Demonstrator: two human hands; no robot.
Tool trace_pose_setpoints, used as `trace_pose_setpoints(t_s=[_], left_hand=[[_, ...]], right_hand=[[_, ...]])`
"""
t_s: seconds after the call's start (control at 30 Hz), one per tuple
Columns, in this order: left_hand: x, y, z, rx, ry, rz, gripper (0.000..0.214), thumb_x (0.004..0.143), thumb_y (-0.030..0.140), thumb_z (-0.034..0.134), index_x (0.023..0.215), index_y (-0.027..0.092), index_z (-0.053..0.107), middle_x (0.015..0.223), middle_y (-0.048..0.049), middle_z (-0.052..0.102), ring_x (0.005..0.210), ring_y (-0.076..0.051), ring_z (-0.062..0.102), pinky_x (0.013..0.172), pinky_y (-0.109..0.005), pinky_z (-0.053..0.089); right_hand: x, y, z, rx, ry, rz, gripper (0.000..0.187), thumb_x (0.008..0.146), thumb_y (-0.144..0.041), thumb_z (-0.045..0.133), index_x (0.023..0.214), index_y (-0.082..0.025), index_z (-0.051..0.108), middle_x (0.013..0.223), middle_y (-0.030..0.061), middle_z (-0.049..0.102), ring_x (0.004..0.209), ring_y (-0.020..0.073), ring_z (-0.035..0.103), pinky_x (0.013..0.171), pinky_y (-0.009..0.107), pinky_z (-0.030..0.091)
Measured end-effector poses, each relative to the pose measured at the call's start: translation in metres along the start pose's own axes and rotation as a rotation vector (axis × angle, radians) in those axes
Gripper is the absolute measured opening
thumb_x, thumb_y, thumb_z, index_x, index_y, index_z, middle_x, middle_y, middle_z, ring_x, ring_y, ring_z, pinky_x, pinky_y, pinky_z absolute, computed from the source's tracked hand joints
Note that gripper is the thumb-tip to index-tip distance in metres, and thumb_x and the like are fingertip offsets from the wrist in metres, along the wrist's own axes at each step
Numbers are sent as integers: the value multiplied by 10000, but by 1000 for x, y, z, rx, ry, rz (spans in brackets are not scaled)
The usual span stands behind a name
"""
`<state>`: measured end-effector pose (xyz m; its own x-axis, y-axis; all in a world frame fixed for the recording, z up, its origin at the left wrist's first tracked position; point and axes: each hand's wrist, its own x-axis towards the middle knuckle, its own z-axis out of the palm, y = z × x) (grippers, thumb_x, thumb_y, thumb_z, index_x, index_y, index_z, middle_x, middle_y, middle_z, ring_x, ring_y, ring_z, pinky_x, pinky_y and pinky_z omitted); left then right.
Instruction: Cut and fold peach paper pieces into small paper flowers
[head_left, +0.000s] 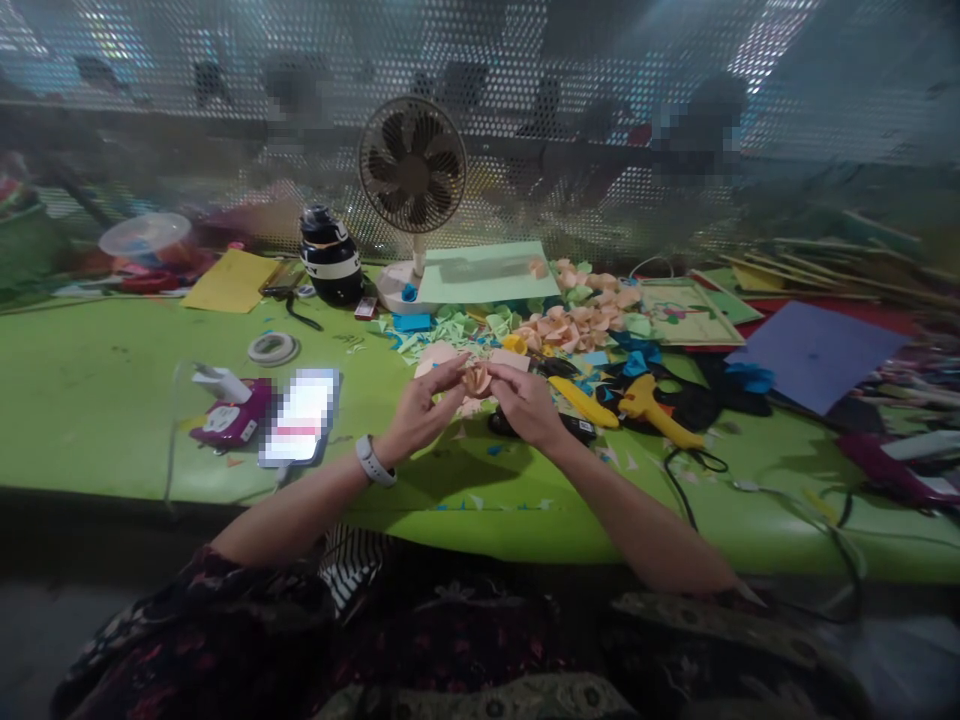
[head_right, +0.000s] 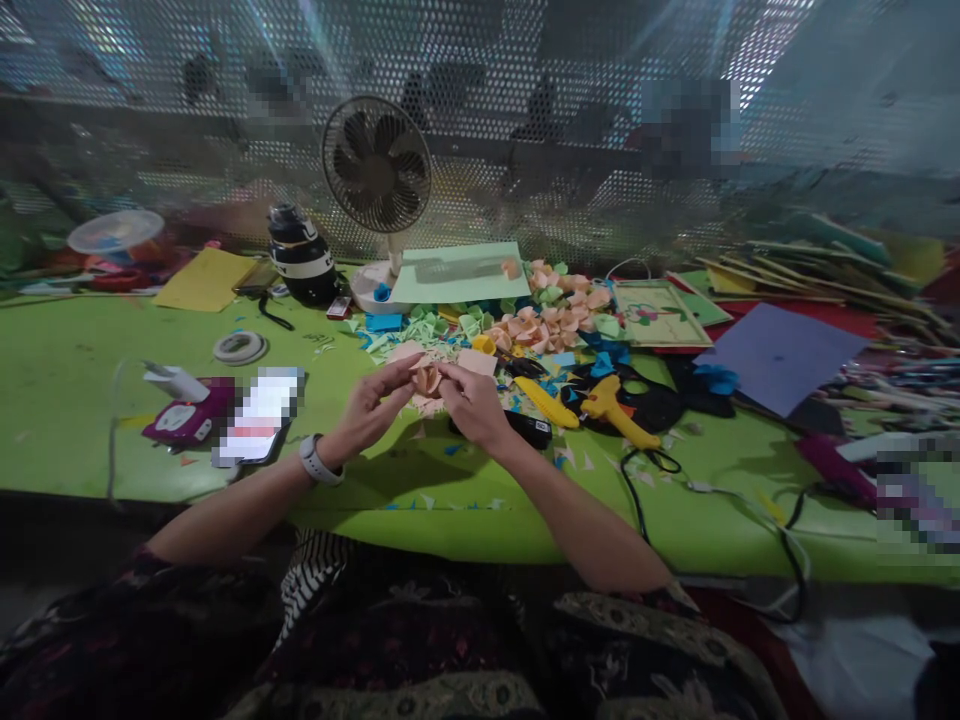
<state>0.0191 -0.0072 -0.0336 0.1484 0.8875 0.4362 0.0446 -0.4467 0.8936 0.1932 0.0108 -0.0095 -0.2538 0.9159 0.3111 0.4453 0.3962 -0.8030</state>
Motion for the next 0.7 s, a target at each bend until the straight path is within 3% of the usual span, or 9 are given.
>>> trace_pose_setpoints(t_s=[0.2, 0.3, 0.53, 0.7], left_hand=[[-1, 6, 0, -80, -33, -43, 537, 855, 246, 651, 1378, 162, 566, 1287, -140, 680, 1133, -251, 681, 1003, -432, 546], [1, 7, -1, -32, 6, -22, 527, 830, 222, 676, 1344, 147, 591, 1222, -140, 708, 1078, -233, 698, 969, -396, 560], [8, -2, -3, 1, 116, -19, 262, 797, 279, 711, 1019, 148, 755, 1061, -117, 716, 910, -178, 689, 827, -333, 593], [10, -3, -5, -199, 122, -212, 298, 746, 313, 765, 991, 145, 751, 959, -85, 751, 821, -160, 691, 793, -320, 588]], right_hand=[[3, 5, 1, 63, 50, -13, 361, 810, -255, 496, 1025, -187, 777, 964, 37, 782, 883, 224, 711, 852, 349, 548], [4, 7, 3, 154, 62, 19, 332, 826, -286, 523, 1015, -188, 778, 1013, 52, 779, 964, 234, 710, 912, 373, 542], [3, 7, 3, 235, 7, -51, 254, 791, -277, 600, 950, -160, 762, 979, 80, 756, 923, 223, 705, 852, 371, 564], [7, 8, 2, 464, -70, 65, 273, 737, -293, 677, 984, -178, 680, 800, 27, 730, 714, 173, 695, 714, 345, 600]])
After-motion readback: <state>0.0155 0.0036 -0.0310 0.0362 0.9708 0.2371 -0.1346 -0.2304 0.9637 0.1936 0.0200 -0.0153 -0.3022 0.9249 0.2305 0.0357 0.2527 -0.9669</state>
